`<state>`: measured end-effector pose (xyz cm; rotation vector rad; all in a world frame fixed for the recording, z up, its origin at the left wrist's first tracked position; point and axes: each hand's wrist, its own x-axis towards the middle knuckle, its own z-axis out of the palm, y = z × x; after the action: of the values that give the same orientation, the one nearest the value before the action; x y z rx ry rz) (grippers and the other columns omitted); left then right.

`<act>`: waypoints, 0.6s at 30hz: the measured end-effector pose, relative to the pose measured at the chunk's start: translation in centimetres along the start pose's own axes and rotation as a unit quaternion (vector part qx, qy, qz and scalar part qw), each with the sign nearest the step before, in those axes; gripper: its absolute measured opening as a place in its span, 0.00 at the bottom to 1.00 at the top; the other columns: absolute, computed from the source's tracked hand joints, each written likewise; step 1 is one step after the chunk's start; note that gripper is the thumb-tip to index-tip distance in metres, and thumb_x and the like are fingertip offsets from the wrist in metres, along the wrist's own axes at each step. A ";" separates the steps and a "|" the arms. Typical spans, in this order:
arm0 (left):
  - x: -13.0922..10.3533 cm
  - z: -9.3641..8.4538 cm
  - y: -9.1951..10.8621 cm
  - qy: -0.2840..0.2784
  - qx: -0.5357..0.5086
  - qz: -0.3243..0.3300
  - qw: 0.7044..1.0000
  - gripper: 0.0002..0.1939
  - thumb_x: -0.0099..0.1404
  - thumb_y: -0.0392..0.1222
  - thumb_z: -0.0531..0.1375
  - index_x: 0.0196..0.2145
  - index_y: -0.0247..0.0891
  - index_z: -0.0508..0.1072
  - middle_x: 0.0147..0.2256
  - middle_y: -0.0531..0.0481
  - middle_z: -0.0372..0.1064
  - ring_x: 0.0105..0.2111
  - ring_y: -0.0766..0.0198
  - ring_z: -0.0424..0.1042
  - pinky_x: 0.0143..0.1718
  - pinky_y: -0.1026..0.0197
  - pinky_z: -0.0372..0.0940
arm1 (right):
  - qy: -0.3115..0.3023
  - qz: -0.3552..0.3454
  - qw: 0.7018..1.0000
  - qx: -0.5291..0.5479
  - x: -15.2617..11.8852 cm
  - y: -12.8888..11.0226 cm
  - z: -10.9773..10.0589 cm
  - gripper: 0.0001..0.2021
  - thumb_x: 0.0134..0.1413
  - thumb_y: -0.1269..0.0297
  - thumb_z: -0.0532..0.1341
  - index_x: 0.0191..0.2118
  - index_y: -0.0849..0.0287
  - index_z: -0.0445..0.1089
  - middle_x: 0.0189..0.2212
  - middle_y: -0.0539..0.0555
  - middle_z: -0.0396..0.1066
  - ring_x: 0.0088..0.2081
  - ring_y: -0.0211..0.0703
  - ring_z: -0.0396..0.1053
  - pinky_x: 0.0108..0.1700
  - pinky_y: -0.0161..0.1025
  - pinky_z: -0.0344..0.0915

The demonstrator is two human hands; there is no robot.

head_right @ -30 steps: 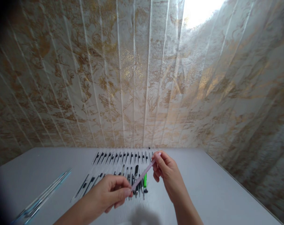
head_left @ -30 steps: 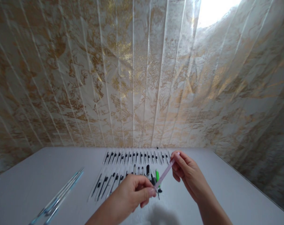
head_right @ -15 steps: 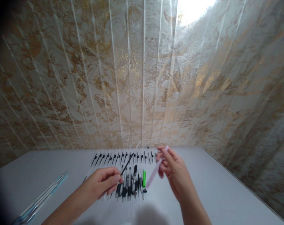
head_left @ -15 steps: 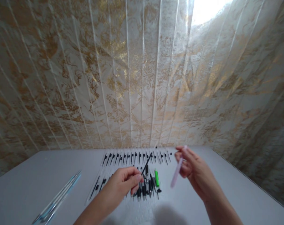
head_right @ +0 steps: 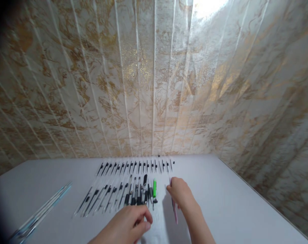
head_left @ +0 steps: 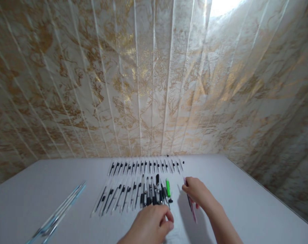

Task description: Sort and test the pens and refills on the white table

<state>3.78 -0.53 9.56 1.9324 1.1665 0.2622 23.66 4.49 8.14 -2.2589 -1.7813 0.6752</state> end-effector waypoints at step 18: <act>-0.7 -1.6 0.1 0.063 0.051 0.010 0.997 0.11 0.61 0.41 0.53 0.30 0.41 0.75 0.24 0.53 0.71 0.26 0.62 0.68 0.26 0.64 0.52 | 0.005 -0.010 0.998 -0.069 -0.2 -1.4 1.9 0.06 0.52 0.67 0.58 0.32 0.61 0.71 0.21 0.57 0.74 0.26 0.46 0.75 0.30 0.36 0.63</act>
<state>2.51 -0.24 10.83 2.0409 1.2655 0.3462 21.58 4.37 7.12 -2.3221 -1.8980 0.5534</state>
